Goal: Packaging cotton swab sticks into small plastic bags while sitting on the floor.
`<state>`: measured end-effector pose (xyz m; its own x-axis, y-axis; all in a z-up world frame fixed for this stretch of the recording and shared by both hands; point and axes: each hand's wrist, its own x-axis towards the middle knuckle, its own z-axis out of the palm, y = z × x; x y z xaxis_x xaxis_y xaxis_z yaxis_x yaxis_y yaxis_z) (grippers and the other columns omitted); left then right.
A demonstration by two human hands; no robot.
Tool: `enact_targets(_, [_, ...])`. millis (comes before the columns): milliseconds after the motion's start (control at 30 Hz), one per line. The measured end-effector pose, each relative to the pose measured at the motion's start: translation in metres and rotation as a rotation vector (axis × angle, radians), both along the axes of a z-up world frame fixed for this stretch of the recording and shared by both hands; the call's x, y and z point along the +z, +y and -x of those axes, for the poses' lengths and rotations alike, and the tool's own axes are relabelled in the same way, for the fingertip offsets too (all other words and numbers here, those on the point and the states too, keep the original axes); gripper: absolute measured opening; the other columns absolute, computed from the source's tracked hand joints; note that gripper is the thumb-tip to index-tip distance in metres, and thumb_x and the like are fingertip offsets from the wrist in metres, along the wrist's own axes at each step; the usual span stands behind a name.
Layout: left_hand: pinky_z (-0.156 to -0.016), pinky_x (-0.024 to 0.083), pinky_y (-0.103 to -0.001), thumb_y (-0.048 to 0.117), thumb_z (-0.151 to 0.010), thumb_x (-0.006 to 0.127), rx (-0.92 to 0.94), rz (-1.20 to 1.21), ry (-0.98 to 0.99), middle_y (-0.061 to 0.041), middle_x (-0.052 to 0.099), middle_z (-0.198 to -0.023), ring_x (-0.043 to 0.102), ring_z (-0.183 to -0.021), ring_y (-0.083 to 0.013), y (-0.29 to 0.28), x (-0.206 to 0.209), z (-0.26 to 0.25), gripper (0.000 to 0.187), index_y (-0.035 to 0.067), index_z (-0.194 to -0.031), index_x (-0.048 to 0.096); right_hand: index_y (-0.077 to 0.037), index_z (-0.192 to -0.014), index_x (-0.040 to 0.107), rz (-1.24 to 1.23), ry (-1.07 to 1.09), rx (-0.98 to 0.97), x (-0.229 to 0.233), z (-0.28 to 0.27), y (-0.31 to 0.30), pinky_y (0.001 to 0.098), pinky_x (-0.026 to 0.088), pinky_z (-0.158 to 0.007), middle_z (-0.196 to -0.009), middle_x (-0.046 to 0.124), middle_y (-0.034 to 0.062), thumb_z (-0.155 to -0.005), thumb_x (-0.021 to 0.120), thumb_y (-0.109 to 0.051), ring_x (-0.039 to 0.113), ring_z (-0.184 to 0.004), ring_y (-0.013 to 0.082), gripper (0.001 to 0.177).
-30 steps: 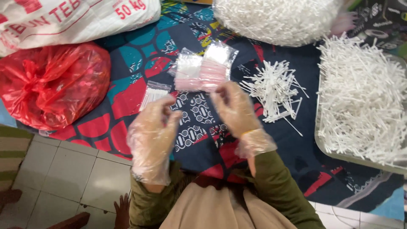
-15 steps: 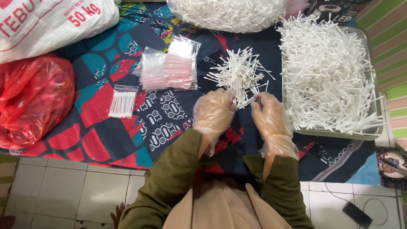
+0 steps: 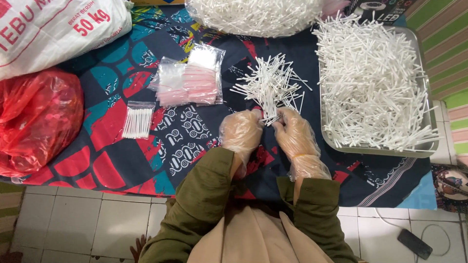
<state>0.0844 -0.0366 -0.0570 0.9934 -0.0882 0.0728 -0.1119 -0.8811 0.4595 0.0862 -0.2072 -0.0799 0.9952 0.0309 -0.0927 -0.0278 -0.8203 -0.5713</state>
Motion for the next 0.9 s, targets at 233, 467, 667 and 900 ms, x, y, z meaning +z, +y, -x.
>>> enact_targets(233, [-0.065, 0.061, -0.035, 0.039, -0.078, 0.076, 0.225, -0.111, 0.005, 0.009, 0.069, -0.068, 0.074, -0.072, -0.0195, 0.024, -0.022, -0.001, 0.007, 0.035, -0.079, 0.071, -0.018, -0.128, 0.068, -0.050, -0.073, -0.009, 0.006, 0.008, 0.000, 0.0509, 0.060, -0.077, -0.099, 0.073, 0.0074, -0.092, 0.074, -0.022, 0.073, -0.094, 0.0349, 0.037])
enact_targets(467, [-0.073, 0.060, -0.041, 0.037, -0.084, 0.076, 0.311, 0.127, 0.106, 0.001, 0.074, -0.077, 0.075, -0.081, -0.0265, 0.054, 0.017, 0.023, 0.008, 0.029, -0.083, 0.074, -0.014, -0.125, 0.070, -0.187, -0.125, -0.018, 0.029, 0.025, 0.008, 0.0456, 0.059, -0.068, -0.094, 0.072, 0.0090, -0.091, 0.075, -0.014, 0.074, -0.083, 0.0320, 0.034])
enact_targets(667, [-0.073, 0.061, -0.039, 0.028, -0.084, 0.078, 0.246, 0.596, 0.122, -0.004, 0.080, -0.089, 0.077, -0.084, -0.0275, 0.055, 0.053, 0.051, 0.009, 0.021, -0.089, 0.079, -0.001, -0.124, 0.070, -0.761, -0.107, 0.023, 0.032, 0.041, 0.027, 0.0320, 0.059, -0.062, -0.093, 0.068, 0.0115, -0.093, 0.071, -0.002, 0.067, -0.071, 0.0160, 0.031])
enact_targets(900, [-0.077, 0.060, -0.035, 0.032, -0.082, 0.079, 0.146, 0.586, 0.254, 0.005, 0.082, -0.096, 0.078, -0.092, -0.0230, 0.045, 0.057, 0.065, 0.009, 0.025, -0.089, 0.080, 0.004, -0.106, 0.074, -0.990, -0.148, -0.150, 0.053, 0.053, 0.044, 0.0243, 0.058, -0.056, -0.083, 0.067, 0.0119, -0.098, 0.068, 0.000, 0.066, -0.065, 0.0125, 0.011])
